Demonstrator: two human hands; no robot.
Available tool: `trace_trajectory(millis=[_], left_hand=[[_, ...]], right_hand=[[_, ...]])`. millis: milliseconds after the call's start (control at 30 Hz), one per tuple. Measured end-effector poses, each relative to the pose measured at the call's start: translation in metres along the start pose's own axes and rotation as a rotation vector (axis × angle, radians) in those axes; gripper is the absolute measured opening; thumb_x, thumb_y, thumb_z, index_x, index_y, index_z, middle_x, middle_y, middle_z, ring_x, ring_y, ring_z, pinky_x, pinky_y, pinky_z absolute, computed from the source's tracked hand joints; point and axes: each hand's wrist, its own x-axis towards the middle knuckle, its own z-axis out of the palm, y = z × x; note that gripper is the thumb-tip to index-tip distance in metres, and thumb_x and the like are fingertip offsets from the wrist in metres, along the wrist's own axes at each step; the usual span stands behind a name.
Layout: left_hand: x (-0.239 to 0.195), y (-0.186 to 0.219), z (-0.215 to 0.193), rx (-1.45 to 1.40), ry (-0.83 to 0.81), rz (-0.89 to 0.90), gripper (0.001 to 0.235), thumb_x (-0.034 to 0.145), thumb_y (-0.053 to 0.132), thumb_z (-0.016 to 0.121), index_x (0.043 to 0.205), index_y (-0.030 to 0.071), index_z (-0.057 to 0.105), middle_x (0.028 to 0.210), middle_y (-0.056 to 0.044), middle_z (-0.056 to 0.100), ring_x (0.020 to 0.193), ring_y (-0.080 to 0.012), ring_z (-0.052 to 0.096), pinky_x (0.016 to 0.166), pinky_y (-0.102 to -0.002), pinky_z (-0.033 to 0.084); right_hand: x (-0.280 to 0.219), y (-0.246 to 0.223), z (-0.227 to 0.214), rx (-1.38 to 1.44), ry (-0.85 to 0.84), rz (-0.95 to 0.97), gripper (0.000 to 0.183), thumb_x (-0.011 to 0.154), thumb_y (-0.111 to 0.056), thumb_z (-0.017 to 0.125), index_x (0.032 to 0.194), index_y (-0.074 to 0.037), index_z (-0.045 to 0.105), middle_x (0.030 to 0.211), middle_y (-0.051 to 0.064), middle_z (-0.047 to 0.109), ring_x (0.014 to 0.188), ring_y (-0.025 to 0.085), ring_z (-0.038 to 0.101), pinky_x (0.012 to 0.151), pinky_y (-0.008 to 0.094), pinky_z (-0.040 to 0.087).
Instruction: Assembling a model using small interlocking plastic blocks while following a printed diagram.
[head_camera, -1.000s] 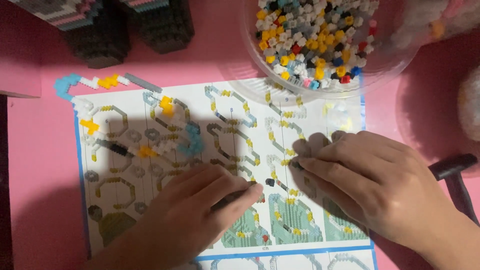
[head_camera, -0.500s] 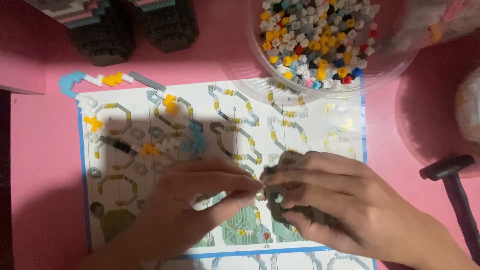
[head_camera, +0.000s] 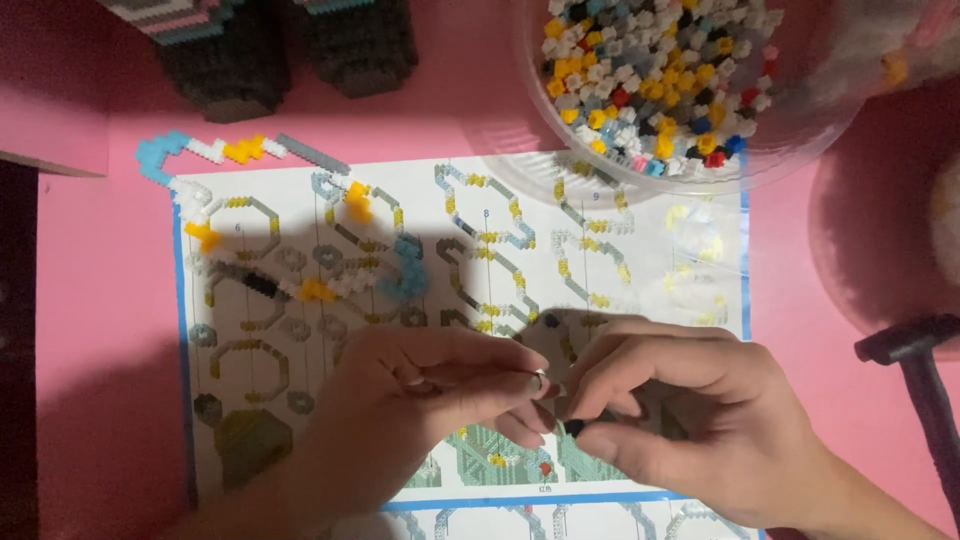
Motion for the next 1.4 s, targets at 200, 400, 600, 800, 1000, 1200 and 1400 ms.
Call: trace_trajectory(millis=[200,400,600,800,1000,1200,1400], left_hand=[[0.005,-0.017,-0.010,0.060,-0.056,0.190,0.023,0.074,-0.002,0.087,0.095,0.001,0.094,0.100,-0.013,0.097,0.099,-0.0192,0.090,0.093,-0.033,0.075],[0.001,-0.014,-0.009,0.010,-0.064,0.215,0.015,0.080,-0.006,0.086,0.091,-0.008,0.095,0.069,-0.020,0.084,0.067,-0.0240,0.075,0.067,-0.036,0.063],[-0.007,-0.008,-0.003,-0.030,0.006,0.067,0.020,0.077,-0.005,0.087,0.094,-0.010,0.096,0.075,-0.026,0.089,0.068,-0.0279,0.078,0.069,-0.038,0.065],[0.001,-0.029,-0.012,-0.084,-0.135,0.329,0.018,0.078,0.001,0.087,0.094,-0.003,0.091,0.075,-0.021,0.088,0.064,-0.0224,0.078,0.063,-0.034,0.067],[0.004,-0.036,-0.014,-0.072,-0.147,0.403,0.018,0.080,0.005,0.086,0.096,-0.001,0.089,0.078,-0.020,0.087,0.067,-0.0236,0.081,0.065,-0.034,0.073],[0.005,-0.035,-0.010,-0.061,-0.008,0.312,0.023,0.073,0.005,0.089,0.095,-0.001,0.092,0.084,-0.021,0.093,0.072,-0.0245,0.088,0.068,-0.034,0.077],[0.005,-0.039,-0.013,-0.029,-0.025,0.369,0.019,0.075,0.006,0.089,0.094,0.004,0.092,0.089,-0.016,0.094,0.080,-0.0245,0.092,0.072,-0.032,0.079]], right_hand=[[-0.012,0.009,0.009,0.169,0.222,0.192,0.005,0.086,-0.004,0.082,0.088,0.000,0.079,0.069,0.001,0.056,0.065,0.015,0.052,0.060,0.029,0.046],[-0.009,0.005,0.014,0.195,0.216,0.195,0.005,0.089,-0.005,0.079,0.091,0.000,0.079,0.069,0.003,0.059,0.065,0.015,0.052,0.060,0.030,0.046],[-0.004,0.000,0.018,0.102,0.187,0.132,0.002,0.090,-0.002,0.075,0.091,-0.001,0.075,0.071,0.002,0.059,0.067,0.016,0.056,0.061,0.029,0.051],[-0.004,-0.001,0.016,0.156,0.162,0.232,0.003,0.093,-0.001,0.073,0.094,0.000,0.075,0.075,0.006,0.064,0.066,0.017,0.057,0.056,0.029,0.049],[-0.007,0.000,0.019,0.120,0.204,0.279,0.003,0.091,0.000,0.075,0.094,0.002,0.075,0.078,0.009,0.071,0.062,0.016,0.059,0.051,0.026,0.047],[0.001,-0.009,0.027,-0.398,0.266,0.082,0.011,0.085,-0.009,0.075,0.092,-0.001,0.080,0.085,0.010,0.085,0.072,0.015,0.083,0.068,0.024,0.064],[0.004,-0.008,0.024,-0.280,0.248,0.095,0.012,0.080,-0.005,0.081,0.091,0.000,0.080,0.079,0.010,0.084,0.066,0.016,0.078,0.060,0.023,0.061]])
